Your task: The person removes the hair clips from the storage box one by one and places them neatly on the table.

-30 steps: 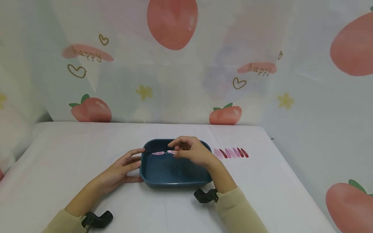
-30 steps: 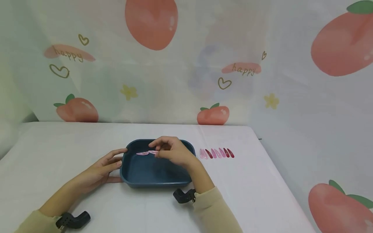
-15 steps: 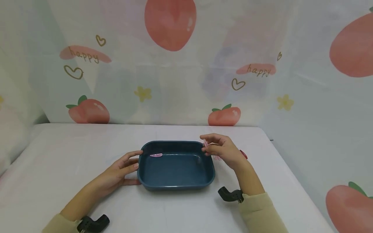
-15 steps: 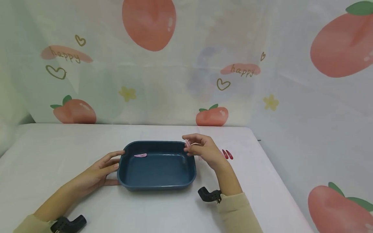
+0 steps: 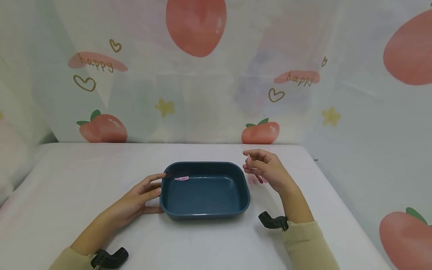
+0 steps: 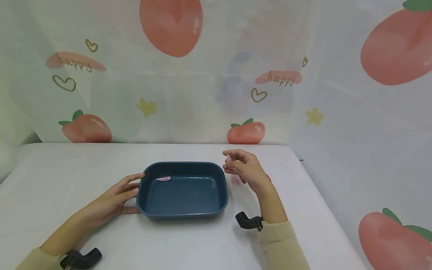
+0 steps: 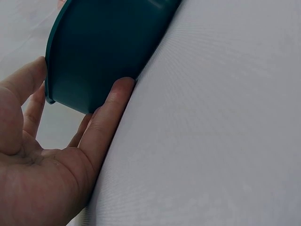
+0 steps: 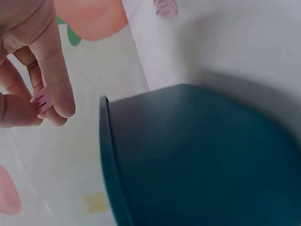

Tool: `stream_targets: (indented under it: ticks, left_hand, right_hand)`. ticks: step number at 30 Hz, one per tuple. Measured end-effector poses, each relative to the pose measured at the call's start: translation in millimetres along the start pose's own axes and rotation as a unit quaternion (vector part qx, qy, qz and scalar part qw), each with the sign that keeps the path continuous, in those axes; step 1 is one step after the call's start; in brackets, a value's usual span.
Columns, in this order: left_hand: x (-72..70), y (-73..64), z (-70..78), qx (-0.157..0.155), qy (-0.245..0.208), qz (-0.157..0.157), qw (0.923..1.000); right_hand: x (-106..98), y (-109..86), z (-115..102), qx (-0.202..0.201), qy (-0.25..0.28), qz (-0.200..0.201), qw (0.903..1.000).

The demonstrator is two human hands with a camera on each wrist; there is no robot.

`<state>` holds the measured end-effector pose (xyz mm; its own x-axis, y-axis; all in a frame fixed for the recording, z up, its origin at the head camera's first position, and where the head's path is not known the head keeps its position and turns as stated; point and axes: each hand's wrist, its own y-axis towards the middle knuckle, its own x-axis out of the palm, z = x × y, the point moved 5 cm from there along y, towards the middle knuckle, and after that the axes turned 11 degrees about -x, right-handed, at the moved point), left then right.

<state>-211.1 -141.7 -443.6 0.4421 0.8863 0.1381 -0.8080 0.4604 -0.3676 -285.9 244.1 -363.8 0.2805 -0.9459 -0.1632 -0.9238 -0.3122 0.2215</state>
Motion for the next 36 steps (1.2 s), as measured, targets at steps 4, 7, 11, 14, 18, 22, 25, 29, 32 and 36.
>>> stream_targets:
  ticks: [4, 7, 11, 14, 18, 22, 25, 29, 32, 36]
  left_hand:
    - [0.1, 0.9, 0.0, 0.004, -0.004, -0.005, 1.0]
    - [0.3, 0.7, 0.6, 0.007, -0.004, -0.005, 1.0]
    - [0.7, 0.2, 1.6, 0.007, -0.002, -0.004, 1.0]
    - [1.2, -0.2, 2.1, 0.006, -0.003, -0.007, 1.0]
    - [1.4, -0.2, 2.0, 0.005, -0.004, -0.007, 1.0]
    - [1.3, 0.0, 2.0, 0.005, -0.003, -0.005, 1.0]
    - [1.3, -0.2, 2.1, 0.005, -0.005, -0.006, 1.0]
    - [1.3, -0.2, 1.7, 0.004, -0.005, -0.007, 1.0]
    - [1.4, -0.1, 1.3, 0.002, -0.004, -0.006, 1.0]
    - [1.6, -0.5, 1.0, -0.001, -0.004, -0.003, 1.0]
  right_hand:
    - [-9.1, -0.4, -0.1, 0.0, -0.004, 0.017, 0.9998]
    - [-15.4, -1.3, -0.6, -0.002, -0.012, 0.027, 0.9996]
    - [-23.5, -2.5, -0.9, 0.001, -0.022, 0.035, 0.9991]
    - [-29.9, -3.2, -0.4, 0.005, -0.025, 0.043, 0.9988]
    - [-38.8, -4.4, 0.9, 0.011, -0.032, 0.057, 0.9978]
    - [-45.8, -6.6, 1.5, 0.017, -0.044, 0.068, 0.9966]
    - [-49.5, -8.2, 0.9, 0.018, -0.047, 0.071, 0.9962]
    - [-53.4, -10.2, 0.3, 0.012, -0.046, 0.075, 0.996]
    - [-56.3, -11.1, 0.3, 0.005, -0.046, 0.08, 0.9957]
    - [-60.1, -12.0, 2.7, 0.012, -0.052, 0.088, 0.9947]
